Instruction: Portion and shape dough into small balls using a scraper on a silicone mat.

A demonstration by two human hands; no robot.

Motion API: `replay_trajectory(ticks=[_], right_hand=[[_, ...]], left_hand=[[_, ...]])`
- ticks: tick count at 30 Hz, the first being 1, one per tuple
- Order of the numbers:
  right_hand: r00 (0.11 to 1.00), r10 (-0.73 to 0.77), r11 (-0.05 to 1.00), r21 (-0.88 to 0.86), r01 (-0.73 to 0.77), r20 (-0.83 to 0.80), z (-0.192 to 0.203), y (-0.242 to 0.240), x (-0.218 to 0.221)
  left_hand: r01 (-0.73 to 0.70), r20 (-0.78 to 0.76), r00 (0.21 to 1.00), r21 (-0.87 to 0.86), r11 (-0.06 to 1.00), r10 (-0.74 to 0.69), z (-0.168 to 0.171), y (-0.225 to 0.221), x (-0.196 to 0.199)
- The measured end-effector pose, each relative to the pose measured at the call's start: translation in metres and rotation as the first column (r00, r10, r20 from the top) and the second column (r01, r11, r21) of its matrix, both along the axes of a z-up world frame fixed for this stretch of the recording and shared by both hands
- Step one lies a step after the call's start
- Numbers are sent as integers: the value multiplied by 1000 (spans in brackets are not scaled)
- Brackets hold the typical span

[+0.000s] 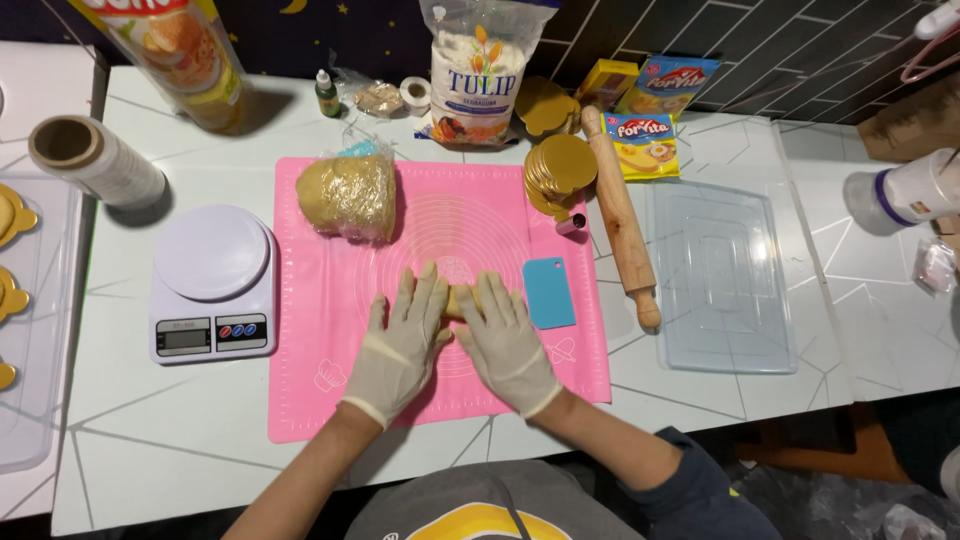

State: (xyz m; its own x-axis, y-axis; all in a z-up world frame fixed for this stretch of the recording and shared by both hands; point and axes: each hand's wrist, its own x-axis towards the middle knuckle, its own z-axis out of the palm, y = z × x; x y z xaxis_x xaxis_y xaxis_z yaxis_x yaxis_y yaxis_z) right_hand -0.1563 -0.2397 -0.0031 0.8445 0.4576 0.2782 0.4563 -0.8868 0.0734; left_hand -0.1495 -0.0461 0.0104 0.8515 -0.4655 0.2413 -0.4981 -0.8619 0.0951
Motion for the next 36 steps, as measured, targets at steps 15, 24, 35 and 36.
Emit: replay_trajectory(ticks=[15, 24, 35, 36], right_hand=[[980, 15, 962, 269, 40, -201, 23, 4, 59], [974, 42, 979, 206, 5, -224, -4, 15, 87], [978, 117, 969, 238, -73, -174, -3, -1, 60], [977, 125, 968, 239, -81, -175, -3, 0, 67]], left_hand=[[-122, -162, 979, 13, 992, 122, -12, -6, 22], [-148, -190, 975, -160, 976, 117, -47, 7, 40], [-112, -272, 958, -51, 992, 94, -18, 13, 22], [-120, -274, 956, -50, 991, 102, -21, 12, 24]])
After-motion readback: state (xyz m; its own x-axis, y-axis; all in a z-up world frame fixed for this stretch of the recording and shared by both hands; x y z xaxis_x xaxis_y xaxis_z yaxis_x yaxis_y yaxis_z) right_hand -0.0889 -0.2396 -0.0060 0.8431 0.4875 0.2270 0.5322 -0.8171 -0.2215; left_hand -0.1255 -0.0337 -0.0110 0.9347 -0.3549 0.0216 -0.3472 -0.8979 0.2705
